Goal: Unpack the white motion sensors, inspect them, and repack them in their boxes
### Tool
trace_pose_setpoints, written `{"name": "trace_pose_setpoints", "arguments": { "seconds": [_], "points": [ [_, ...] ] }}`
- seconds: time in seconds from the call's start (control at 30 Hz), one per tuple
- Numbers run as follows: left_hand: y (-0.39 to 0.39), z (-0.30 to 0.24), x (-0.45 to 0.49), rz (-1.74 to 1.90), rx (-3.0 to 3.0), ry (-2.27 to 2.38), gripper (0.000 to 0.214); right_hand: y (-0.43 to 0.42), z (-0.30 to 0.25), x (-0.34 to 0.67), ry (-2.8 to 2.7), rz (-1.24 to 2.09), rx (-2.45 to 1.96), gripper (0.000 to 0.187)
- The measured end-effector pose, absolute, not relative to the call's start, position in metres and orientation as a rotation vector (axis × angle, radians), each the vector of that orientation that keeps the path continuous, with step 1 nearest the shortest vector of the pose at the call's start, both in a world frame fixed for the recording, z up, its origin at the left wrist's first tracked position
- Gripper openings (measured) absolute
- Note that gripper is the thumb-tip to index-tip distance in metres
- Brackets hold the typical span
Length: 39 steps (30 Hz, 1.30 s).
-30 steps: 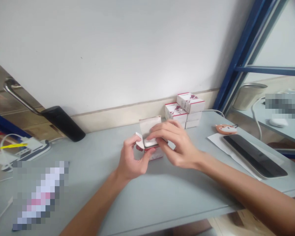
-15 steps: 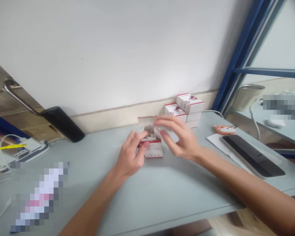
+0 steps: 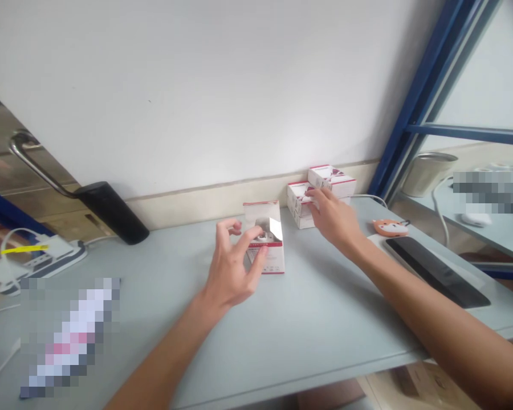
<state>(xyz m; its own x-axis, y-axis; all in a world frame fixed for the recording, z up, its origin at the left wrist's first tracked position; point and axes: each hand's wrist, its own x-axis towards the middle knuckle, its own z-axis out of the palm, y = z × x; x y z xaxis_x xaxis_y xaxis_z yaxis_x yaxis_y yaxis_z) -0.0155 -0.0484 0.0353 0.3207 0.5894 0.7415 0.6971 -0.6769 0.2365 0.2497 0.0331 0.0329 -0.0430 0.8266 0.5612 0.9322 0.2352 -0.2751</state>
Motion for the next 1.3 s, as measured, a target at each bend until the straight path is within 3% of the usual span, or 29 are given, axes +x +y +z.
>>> {"name": "trace_pose_setpoints", "arguments": {
  "seconds": [0.1, 0.2, 0.37, 0.57, 0.67, 0.83, 0.93, 1.1, 1.3],
  "points": [
    [-0.049, 0.033, -0.014, -1.281, -2.593, -1.266, 0.032, 0.022, 0.043, 0.24, -1.749, -0.17, -1.277, 0.021],
    [-0.049, 0.028, -0.012, -1.339, -2.669, -1.28, 0.037, -0.01, 0.054, 0.216, -1.639, -0.13, -0.848, 0.022],
    [-0.047, 0.021, -0.011, -1.407, -2.685, -1.1, 0.037, -0.051, 0.053, 0.186, -1.943, -0.074, -0.415, 0.016],
    [-0.046, 0.027, -0.008, -1.443, -2.51, -1.068, 0.04, -0.035, 0.055, 0.197, -1.9, -0.384, -0.685, 0.003],
    [-0.047, 0.028, -0.007, -1.437, -2.481, -1.033, 0.038, -0.028, 0.059, 0.202, -1.964, -0.342, -0.754, 0.011],
    [-0.046, 0.027, -0.008, -1.442, -2.466, -0.985, 0.043, -0.027, 0.064, 0.205, -2.061, 0.005, -0.767, 0.019],
    [-0.046, 0.027, -0.007, -1.438, -2.47, -0.929, 0.045, -0.029, 0.069, 0.208, -2.009, 0.273, -0.778, 0.005],
    [-0.049, 0.028, -0.005, -1.449, -2.488, -0.827, 0.049, -0.032, 0.071, 0.207, -1.849, 0.587, -0.849, 0.022],
    [-0.042, 0.011, -0.005, -1.726, -2.467, -0.876, 0.077, -0.027, 0.062, 0.2, -1.704, 0.842, -0.86, 0.026]
  ]
}}
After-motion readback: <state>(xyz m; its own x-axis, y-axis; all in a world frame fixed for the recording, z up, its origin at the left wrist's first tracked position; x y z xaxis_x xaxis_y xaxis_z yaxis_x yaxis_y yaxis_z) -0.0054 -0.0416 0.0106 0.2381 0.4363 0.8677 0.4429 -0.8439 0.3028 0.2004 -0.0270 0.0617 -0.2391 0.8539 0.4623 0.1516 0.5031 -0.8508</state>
